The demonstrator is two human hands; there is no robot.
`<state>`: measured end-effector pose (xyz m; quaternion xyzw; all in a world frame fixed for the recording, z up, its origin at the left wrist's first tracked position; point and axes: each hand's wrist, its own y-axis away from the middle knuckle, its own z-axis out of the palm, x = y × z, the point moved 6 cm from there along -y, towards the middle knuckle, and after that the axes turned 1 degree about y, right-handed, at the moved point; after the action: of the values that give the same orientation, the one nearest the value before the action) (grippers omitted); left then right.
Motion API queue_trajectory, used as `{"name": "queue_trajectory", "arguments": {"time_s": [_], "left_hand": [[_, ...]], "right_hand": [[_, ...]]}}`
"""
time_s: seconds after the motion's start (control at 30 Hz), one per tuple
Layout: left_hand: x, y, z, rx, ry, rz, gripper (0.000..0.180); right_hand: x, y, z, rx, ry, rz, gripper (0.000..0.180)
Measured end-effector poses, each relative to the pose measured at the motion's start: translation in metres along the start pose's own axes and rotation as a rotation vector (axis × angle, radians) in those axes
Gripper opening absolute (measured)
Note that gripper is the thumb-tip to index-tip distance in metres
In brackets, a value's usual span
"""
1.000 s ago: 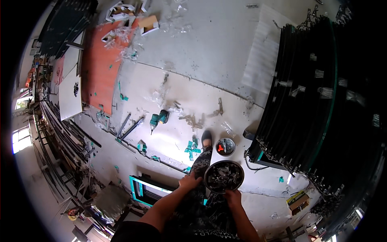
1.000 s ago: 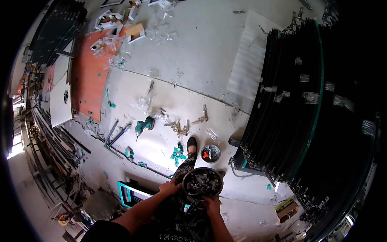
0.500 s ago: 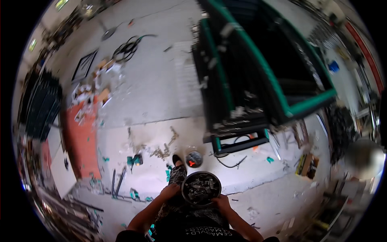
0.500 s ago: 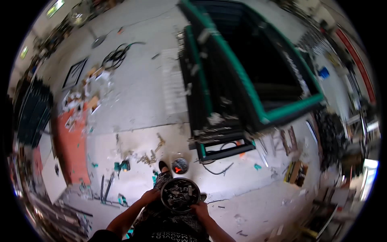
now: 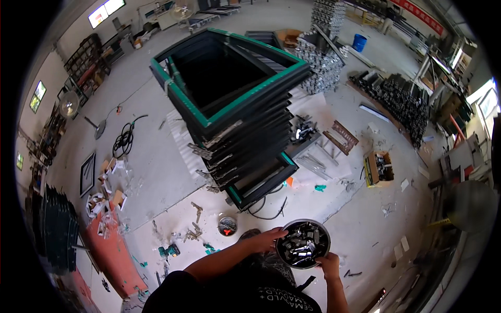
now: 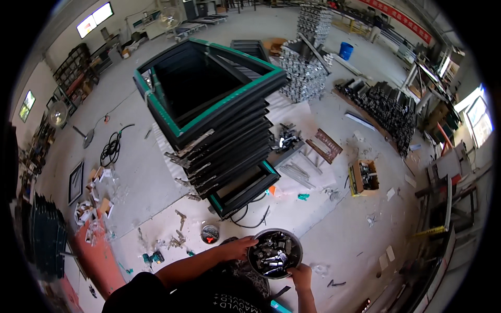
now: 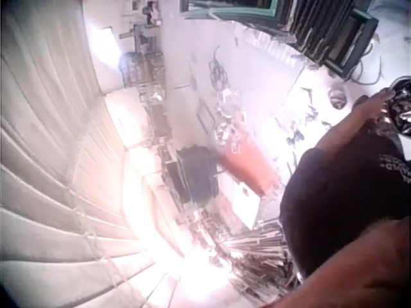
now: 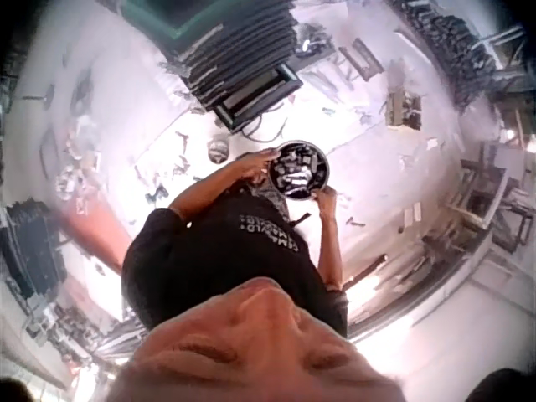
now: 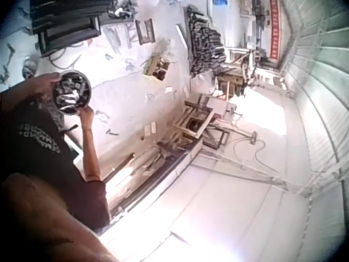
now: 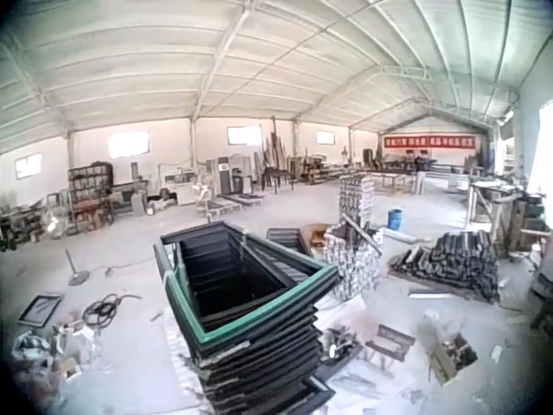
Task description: The person picks up metal brackets and slats, stacks window frames, and collects a bowl of screws on a workshop floor.
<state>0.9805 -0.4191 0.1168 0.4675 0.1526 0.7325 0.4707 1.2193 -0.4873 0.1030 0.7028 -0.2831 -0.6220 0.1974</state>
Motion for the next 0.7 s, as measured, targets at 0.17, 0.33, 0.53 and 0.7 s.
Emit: {"name": "queue_trajectory", "arguments": {"time_s": [0.17,0.33,0.53,0.7], "left_hand": [[0.029,-0.038,0.03,-0.203,0.316,-0.102,0.055],[0.082,-0.065,0.028,-0.078,0.329,0.006,0.056],[0.161,-0.111,0.028,0.087,0.351,0.105,0.055],[0.228,-0.146,0.035,0.119,0.414,0.181,0.051]], "right_hand": [[-0.047,-0.015,-0.011,-0.102,-0.027,-0.019,0.016],[-0.112,-0.058,-0.016,-0.136,-0.098,-0.014,0.014],[-0.181,-0.138,-0.032,-0.221,0.001,-0.087,0.017],[-0.298,-0.168,-0.055,0.143,0.248,-0.465,0.024]]}}
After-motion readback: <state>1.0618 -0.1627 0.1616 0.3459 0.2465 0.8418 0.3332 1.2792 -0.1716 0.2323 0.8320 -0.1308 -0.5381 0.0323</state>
